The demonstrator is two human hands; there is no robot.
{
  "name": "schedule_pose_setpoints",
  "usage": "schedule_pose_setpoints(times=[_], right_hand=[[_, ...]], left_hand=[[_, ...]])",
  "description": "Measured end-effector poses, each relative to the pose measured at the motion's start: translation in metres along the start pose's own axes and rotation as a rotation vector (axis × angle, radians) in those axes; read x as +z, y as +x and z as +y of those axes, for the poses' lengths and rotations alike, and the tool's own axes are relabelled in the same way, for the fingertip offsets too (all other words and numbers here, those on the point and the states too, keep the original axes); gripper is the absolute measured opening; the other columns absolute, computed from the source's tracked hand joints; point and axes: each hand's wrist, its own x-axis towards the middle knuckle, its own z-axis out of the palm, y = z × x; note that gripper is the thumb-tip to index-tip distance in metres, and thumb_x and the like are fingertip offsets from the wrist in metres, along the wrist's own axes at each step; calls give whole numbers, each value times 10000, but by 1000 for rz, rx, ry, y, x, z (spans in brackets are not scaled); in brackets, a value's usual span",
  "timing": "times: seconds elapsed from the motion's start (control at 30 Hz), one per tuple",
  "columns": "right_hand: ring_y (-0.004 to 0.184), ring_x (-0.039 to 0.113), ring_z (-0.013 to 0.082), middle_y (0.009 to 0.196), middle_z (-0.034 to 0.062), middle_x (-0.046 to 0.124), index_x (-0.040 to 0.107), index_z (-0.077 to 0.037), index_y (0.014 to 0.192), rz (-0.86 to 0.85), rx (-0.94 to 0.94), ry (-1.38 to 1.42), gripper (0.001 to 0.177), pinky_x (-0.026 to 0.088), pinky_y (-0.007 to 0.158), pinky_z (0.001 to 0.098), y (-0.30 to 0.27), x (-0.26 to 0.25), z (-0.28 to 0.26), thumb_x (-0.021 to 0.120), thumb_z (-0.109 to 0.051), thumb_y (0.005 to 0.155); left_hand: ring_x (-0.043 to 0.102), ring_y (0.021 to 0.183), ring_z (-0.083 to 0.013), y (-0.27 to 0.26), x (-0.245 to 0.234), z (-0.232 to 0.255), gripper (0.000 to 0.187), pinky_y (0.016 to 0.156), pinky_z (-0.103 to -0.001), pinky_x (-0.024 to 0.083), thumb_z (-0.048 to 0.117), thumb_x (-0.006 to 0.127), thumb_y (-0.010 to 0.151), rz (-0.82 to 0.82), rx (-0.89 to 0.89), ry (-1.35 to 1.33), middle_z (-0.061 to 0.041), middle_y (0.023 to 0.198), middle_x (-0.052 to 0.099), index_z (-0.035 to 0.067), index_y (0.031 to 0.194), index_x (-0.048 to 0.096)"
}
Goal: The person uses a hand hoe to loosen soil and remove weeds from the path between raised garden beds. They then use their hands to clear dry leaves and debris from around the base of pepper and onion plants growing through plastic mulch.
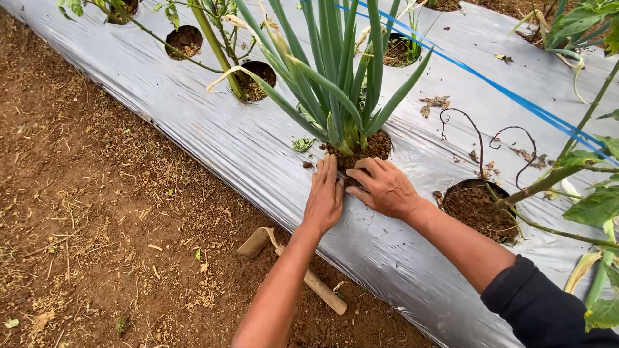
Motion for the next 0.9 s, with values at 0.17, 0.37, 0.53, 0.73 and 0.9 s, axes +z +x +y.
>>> schedule_pose_setpoints(times=[0.17,0.37,0.53,0.73,0.9], right_hand=[[933,660,231,1051,44,530,677,-192,1045,-81,56,-17,137,584,791,330,-15,26,18,590,-297,1031],[848,688,188,991,33,524,629,-199,1073,-47,233,8,82,607,748,312,2,26,40,600,-273,1051],[829,696,167,934,40,583,671,-174,1011,-84,118,-36,161,597,743,275,6,21,27,563,-280,1065],[750,662,186,905,20,551,643,-197,946,-7,-128,-20,130,581,628,298,-1,28,-22,578,-265,1036],[697,671,165,924,49,623,587,-189,1163,-519,-289,218,161,595,615,287,-31,62,-94,450,-215,1084]], left_hand=[[142,1592,-358,-40,29,-22,599,1285,-509,152,245,342,1112,81,75,123,-175,1733,173,83,1668,187],[152,1595,-355,-31,27,-8,617,1288,-507,129,342,277,1111,4,97,190,-207,1723,186,51,1652,213],[180,1590,-391,-12,22,-28,632,1271,-560,181,325,336,1093,-83,151,292,-204,1723,206,60,1657,230],[308,1558,-347,-46,-57,-44,551,1232,-594,285,350,440,1067,-274,252,576,-95,1631,436,166,1586,427],[516,1426,-234,-97,-129,-100,477,1171,-505,399,439,417,1060,-538,253,870,-28,1460,618,228,1460,567]])
